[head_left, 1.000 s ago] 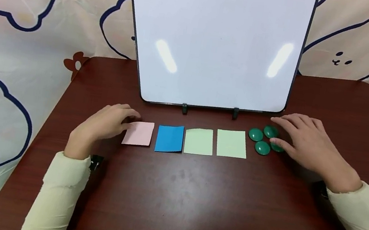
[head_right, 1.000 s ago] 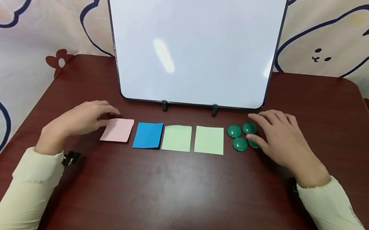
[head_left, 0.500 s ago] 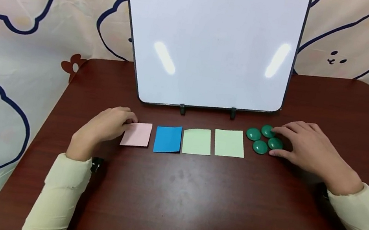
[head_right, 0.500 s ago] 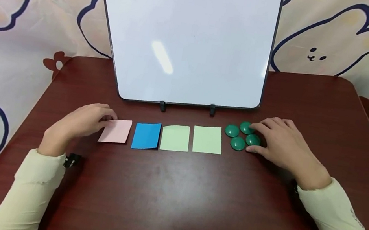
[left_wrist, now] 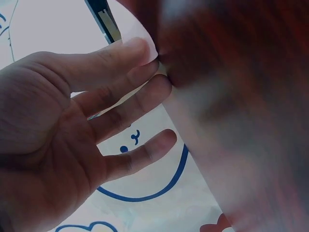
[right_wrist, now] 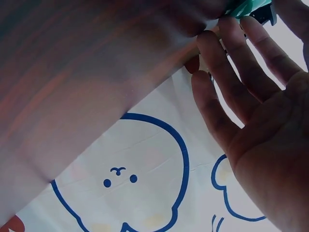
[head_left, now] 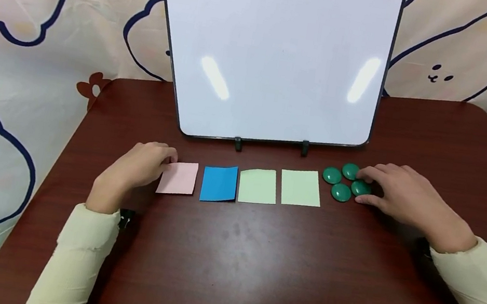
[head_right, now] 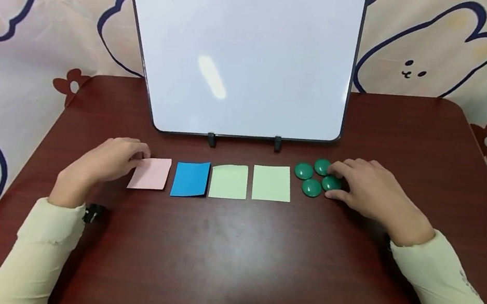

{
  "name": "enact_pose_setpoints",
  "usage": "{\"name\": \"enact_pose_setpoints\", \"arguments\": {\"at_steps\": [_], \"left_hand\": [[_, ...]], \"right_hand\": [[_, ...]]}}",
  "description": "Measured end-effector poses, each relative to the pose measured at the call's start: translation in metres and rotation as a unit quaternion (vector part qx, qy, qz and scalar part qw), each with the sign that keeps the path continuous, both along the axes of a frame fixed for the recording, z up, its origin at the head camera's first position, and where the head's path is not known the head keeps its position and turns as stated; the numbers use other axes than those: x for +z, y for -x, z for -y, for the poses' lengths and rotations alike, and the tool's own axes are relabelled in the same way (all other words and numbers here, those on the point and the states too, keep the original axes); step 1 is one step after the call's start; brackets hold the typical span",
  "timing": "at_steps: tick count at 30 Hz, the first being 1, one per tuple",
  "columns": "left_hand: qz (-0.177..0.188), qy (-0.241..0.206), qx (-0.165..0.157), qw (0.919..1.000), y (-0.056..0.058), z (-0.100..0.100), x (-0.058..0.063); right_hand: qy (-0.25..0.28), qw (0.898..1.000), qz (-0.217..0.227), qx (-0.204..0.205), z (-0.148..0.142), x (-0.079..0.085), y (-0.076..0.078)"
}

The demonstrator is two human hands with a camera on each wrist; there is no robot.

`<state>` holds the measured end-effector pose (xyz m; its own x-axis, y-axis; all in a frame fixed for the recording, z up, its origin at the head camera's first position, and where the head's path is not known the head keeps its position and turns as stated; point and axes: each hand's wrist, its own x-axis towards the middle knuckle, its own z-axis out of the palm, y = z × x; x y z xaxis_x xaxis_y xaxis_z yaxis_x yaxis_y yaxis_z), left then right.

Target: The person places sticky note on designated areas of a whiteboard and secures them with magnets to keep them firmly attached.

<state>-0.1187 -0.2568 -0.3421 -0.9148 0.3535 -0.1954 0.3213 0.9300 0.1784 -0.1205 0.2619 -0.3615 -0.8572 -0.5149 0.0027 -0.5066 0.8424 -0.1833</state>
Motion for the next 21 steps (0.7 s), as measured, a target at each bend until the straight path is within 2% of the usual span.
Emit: {"name": "enact_pose_setpoints", "arguments": {"at_steps": [8,12,15,21], "left_hand": [[-0.016,-0.003,0.003,0.9999,-0.0051,0.0019,0.0013],[-0.043,-0.027,-0.001,0.9987,-0.0031,0.0022,0.0052],[-0.054,-0.047,-0.003,0.9974,-0.0021,0.0018,0.0060],[-0.074,-0.074,0.013,0.9944,-0.0030,0.0032,0.0062]], "right_hand": [[0.006,1.000,0.019,0.012,-0.0039,0.0019,-0.0010],[0.021,1.000,-0.011,0.014,-0.0048,0.0031,-0.0011],[0.036,0.998,-0.046,0.030,-0.0038,0.0023,-0.0014],[0.047,0.994,-0.076,0.057,-0.0007,-0.0001,0.0002]]}}
